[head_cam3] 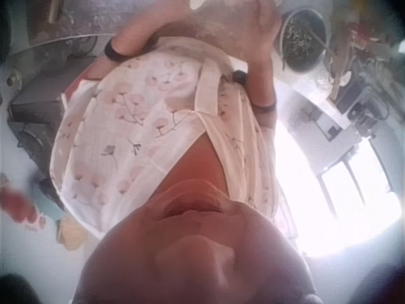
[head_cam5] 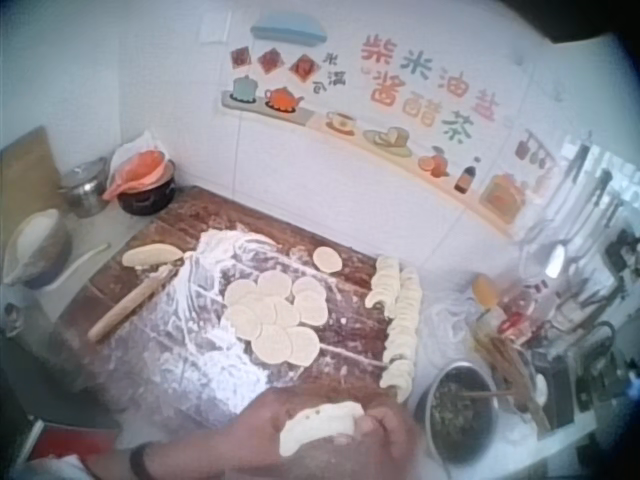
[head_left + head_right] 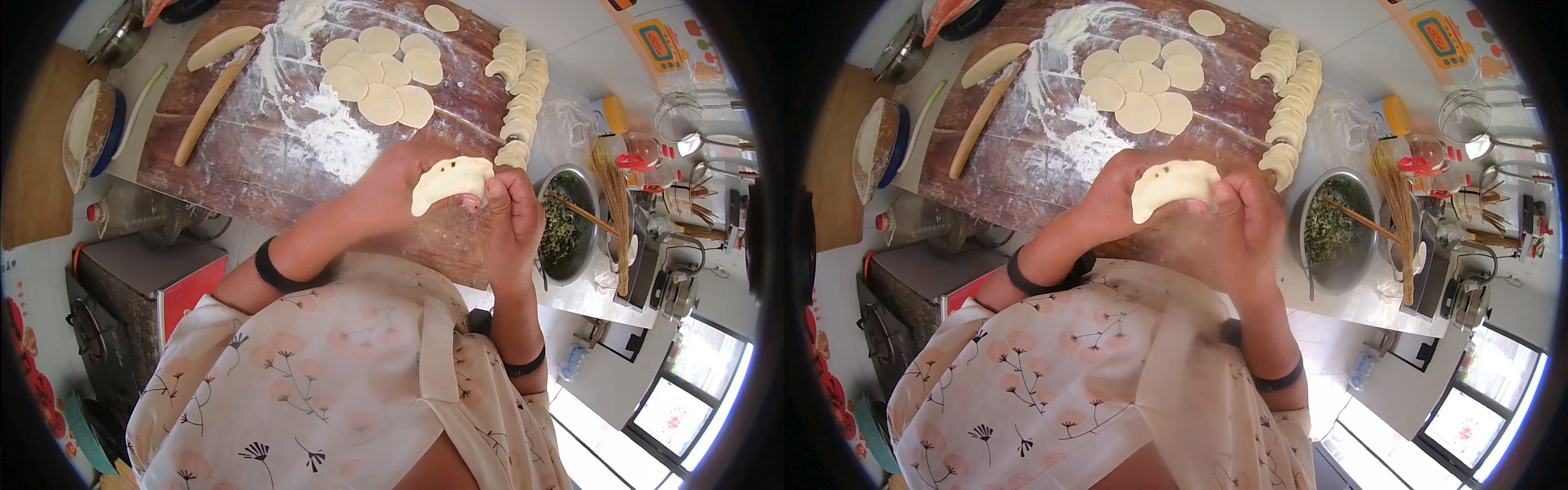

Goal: The person fills round dough wrappers with a green vegetable mixture using a spoon, then folds and pleats the edges to seal the dumplings. Completed dumplings are placed in a row on a floured wooden board.

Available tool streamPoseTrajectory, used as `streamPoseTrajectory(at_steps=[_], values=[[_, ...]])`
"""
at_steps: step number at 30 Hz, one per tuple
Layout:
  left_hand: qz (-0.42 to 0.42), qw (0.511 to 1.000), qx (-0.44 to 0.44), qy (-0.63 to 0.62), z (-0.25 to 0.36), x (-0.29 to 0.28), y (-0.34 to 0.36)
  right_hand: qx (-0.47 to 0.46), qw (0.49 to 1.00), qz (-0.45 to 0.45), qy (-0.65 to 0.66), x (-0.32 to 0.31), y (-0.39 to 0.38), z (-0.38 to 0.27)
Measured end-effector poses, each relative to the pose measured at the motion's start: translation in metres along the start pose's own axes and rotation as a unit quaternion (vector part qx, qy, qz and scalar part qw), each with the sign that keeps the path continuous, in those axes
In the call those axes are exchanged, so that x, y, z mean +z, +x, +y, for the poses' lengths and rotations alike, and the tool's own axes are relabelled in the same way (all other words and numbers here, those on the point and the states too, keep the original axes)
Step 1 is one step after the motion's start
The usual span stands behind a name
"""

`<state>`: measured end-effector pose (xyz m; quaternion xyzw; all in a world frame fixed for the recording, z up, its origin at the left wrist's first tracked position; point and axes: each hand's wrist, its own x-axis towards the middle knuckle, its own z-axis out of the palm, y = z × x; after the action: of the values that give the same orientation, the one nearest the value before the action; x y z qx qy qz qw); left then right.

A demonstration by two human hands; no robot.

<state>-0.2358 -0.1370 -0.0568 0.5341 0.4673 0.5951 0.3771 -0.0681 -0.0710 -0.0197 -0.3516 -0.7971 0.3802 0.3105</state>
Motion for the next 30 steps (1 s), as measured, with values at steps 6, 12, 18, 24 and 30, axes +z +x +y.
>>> streamPoseTrajectory(at_steps=[6,12,18,24,30], values=[[0.045,0.997,0.038,0.041,-0.007,0.005,0.002,0.053,0.989,-0.013,0.135,0.005,-0.001,0.005],[0.073,0.994,0.02,0.074,-0.004,0.015,-0.001,0.023,0.99,-0.025,0.135,-0.006,-0.004,0.011],[0.113,0.99,0.003,0.082,0.012,0.037,-0.006,0.013,0.987,-0.051,0.151,-0.021,-0.009,0.019],[0.136,0.986,-0.051,0.084,0.027,0.064,-0.003,0.041,0.964,-0.059,0.257,-0.042,-0.017,0.025],[0.147,0.979,-0.047,0.13,0.027,0.097,-0.004,0.029,0.985,-0.08,0.151,-0.07,-0.031,0.038]])
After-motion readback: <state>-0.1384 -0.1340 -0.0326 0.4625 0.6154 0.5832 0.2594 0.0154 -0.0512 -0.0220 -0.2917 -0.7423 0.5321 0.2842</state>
